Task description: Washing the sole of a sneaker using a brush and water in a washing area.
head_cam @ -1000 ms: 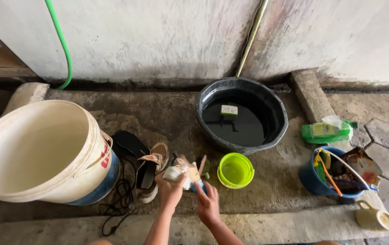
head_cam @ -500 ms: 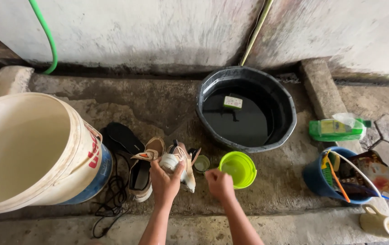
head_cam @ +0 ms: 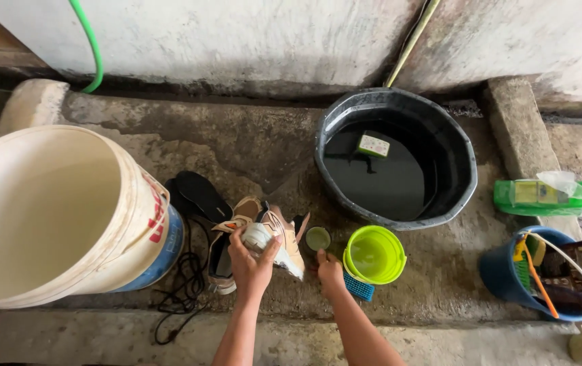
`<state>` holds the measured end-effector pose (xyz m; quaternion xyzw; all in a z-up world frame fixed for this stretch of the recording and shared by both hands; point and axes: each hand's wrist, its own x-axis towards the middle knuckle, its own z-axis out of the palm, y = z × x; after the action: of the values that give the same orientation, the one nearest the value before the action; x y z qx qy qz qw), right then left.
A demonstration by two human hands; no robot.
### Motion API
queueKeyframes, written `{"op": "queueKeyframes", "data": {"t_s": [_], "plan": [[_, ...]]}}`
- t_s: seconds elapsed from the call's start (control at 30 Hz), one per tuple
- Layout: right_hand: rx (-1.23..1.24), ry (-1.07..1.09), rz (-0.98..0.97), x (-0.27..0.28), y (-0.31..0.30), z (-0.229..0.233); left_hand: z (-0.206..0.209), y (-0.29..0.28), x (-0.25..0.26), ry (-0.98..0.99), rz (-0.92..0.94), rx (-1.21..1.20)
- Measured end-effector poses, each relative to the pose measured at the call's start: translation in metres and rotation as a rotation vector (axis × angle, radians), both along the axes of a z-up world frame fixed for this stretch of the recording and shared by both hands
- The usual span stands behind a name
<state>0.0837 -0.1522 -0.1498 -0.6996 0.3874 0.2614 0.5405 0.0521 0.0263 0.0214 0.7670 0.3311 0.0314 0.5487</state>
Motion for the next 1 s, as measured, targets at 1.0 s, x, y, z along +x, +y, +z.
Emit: {"op": "queueKeyframes", "data": {"t_s": [1.0], "plan": [[-0.647, -1.583, 1.037, 0.016, -0.04, 0.232, -0.059, -0.009, 0.035, -0.293, -0.569, 0.332]]}}
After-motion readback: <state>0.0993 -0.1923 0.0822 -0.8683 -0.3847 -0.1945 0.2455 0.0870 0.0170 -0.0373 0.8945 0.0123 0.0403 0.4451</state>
